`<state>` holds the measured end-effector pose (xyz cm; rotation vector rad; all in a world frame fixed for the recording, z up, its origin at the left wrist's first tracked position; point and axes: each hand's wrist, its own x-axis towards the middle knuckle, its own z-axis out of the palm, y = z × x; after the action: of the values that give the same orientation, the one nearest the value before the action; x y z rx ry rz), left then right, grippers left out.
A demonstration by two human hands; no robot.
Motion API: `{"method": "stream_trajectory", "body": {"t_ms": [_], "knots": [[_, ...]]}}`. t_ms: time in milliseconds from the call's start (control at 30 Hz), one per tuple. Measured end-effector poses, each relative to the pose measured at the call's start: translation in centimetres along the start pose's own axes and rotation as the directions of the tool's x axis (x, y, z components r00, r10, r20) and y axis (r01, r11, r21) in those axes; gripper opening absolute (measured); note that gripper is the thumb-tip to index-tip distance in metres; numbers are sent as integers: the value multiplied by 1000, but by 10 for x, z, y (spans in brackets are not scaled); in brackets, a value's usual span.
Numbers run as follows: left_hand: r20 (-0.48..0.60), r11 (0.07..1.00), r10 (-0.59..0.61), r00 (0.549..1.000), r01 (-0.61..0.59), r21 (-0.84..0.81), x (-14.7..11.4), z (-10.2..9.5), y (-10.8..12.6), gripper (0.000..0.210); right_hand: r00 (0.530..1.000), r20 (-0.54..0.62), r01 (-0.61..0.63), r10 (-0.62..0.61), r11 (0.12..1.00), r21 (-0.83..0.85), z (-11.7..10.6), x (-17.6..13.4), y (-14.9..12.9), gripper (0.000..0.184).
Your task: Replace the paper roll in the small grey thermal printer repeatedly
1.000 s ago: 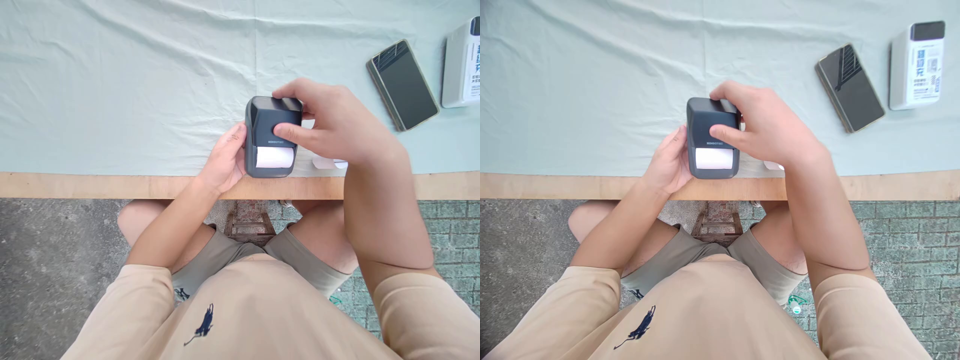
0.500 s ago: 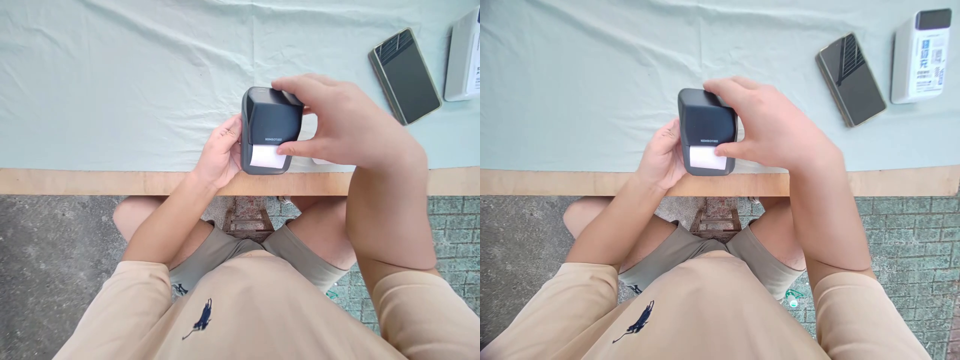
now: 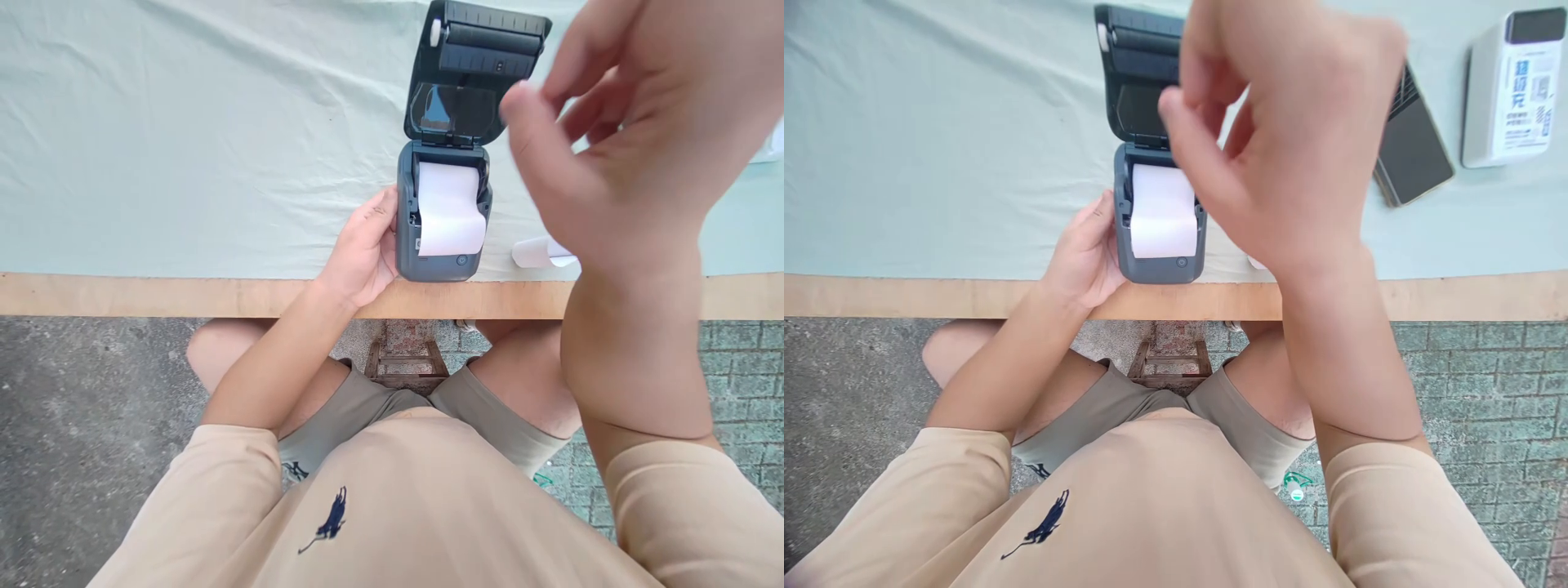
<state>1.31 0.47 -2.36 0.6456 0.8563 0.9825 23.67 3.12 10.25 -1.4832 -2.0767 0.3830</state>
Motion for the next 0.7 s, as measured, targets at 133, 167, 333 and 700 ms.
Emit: {"method": "stream_trajectory", "body": {"t_ms": [133, 167, 333, 700], "knots": [[39, 1000, -8, 999, 7, 27, 1, 1, -1, 48, 973, 222, 13, 63, 946, -323, -10, 0, -20, 11], [50, 999, -9, 999, 8, 34, 0, 1, 0, 52, 951, 287, 11, 113, 918, -396, -9, 2, -24, 13], [160, 999, -15, 987, 9, 38, -5, 4, 5, 78, 824, 475, 18, 308, 824, -566, -4, 8, -41, 20], [148, 999, -31, 988, 33, -15, -8, 10, 12, 73, 903, 383, -23, 196, 911, -412, -32, 4, -38, 19]]}}
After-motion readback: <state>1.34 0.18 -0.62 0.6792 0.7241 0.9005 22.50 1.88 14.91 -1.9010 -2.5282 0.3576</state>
